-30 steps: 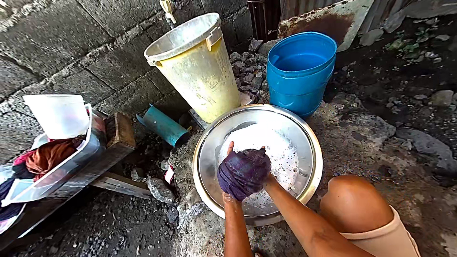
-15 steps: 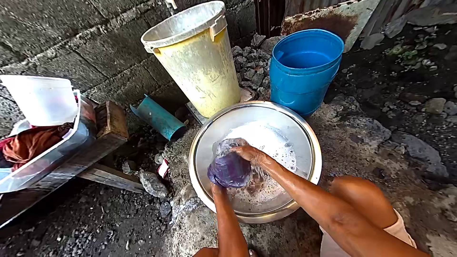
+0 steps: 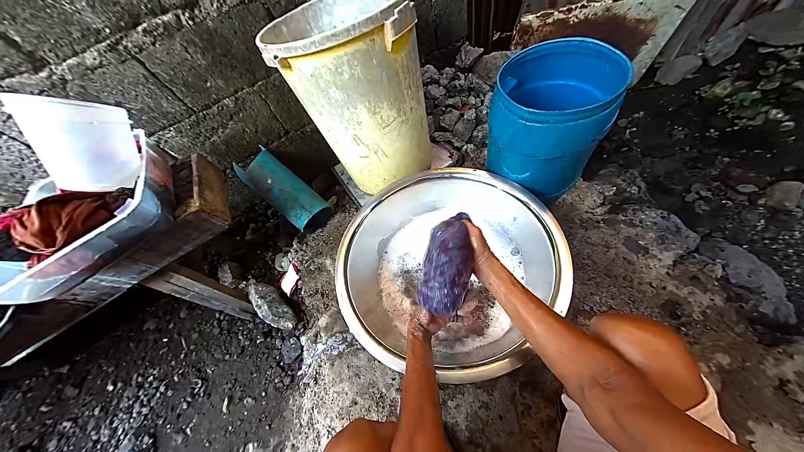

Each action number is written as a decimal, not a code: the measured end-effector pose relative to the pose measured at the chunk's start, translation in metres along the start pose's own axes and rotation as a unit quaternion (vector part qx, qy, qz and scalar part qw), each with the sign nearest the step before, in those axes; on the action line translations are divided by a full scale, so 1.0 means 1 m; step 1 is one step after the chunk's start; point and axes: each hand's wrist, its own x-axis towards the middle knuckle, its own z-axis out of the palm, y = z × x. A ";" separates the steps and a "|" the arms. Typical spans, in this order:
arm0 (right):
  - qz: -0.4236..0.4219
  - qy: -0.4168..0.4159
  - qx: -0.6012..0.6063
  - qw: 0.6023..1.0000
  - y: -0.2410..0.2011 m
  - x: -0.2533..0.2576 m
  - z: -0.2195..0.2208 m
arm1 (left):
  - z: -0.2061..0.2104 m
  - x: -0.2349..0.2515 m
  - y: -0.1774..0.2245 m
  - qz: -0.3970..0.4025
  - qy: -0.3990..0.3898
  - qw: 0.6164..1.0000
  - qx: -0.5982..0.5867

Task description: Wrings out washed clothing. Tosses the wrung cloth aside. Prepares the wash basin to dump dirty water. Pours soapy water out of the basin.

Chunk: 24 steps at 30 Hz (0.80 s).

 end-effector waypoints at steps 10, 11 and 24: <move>0.045 -0.009 0.125 0.991 0.006 0.006 -0.031 | 0.044 0.032 0.053 0.221 0.145 0.938 -0.224; 0.063 -0.036 0.104 0.992 0.005 -0.002 -0.025 | 0.043 0.033 0.058 0.252 0.160 0.925 -0.236; -0.055 -0.067 -0.041 0.995 -0.030 -0.009 0.018 | 0.064 0.009 0.094 0.333 0.205 0.916 -0.091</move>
